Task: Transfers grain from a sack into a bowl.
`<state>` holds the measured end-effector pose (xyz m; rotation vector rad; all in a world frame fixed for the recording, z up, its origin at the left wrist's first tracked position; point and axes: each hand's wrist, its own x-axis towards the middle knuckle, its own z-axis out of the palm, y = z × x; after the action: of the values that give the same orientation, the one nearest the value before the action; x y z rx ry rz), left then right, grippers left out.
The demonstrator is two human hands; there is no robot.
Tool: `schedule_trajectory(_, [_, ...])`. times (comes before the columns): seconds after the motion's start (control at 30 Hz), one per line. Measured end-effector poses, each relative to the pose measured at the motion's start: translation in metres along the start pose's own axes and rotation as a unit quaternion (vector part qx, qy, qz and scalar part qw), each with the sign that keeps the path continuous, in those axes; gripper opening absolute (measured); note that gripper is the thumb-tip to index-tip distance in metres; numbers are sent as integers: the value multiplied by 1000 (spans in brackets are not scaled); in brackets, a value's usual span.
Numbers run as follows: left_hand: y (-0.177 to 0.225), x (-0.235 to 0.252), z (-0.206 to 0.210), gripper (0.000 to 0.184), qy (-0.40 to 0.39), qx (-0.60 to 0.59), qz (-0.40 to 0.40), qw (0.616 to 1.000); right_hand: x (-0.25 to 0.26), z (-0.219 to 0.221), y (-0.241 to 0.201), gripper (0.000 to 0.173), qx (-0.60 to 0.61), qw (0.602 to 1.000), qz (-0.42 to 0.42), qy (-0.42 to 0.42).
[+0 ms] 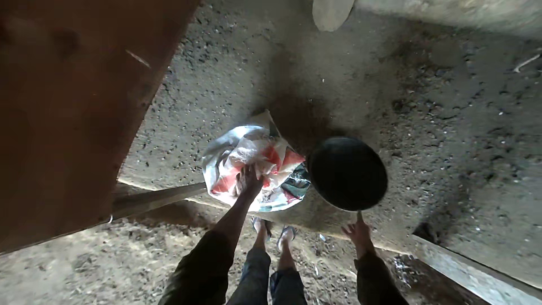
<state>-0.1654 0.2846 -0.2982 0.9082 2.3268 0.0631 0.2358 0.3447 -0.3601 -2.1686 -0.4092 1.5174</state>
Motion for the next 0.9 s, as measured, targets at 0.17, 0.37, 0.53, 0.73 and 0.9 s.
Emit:
schedule_trajectory(0.17, [-16,-17,-54,44,144,-216,-114,959,-51,11,14,57,-69,994,-70,51])
schedule_trajectory(0.37, [-74,-94,-40,43,188,-612,-156,752,-181,83,16,44,-152,915,-337,-161])
schedule_trajectory(0.53, [-63,-161,1,55,174,-698,-160,676,-259,200,-4,101,-221,891,-330,-219])
schedule_trajectory(0.73, [-87,-167,-7,44,153,-700,-150,681,-242,274,-29,65,-423,853,-244,-183])
schedule_trajectory(0.9, [-140,-160,-49,46,55,-644,-165,745,-262,227,-99,40,-440,813,-354,-140])
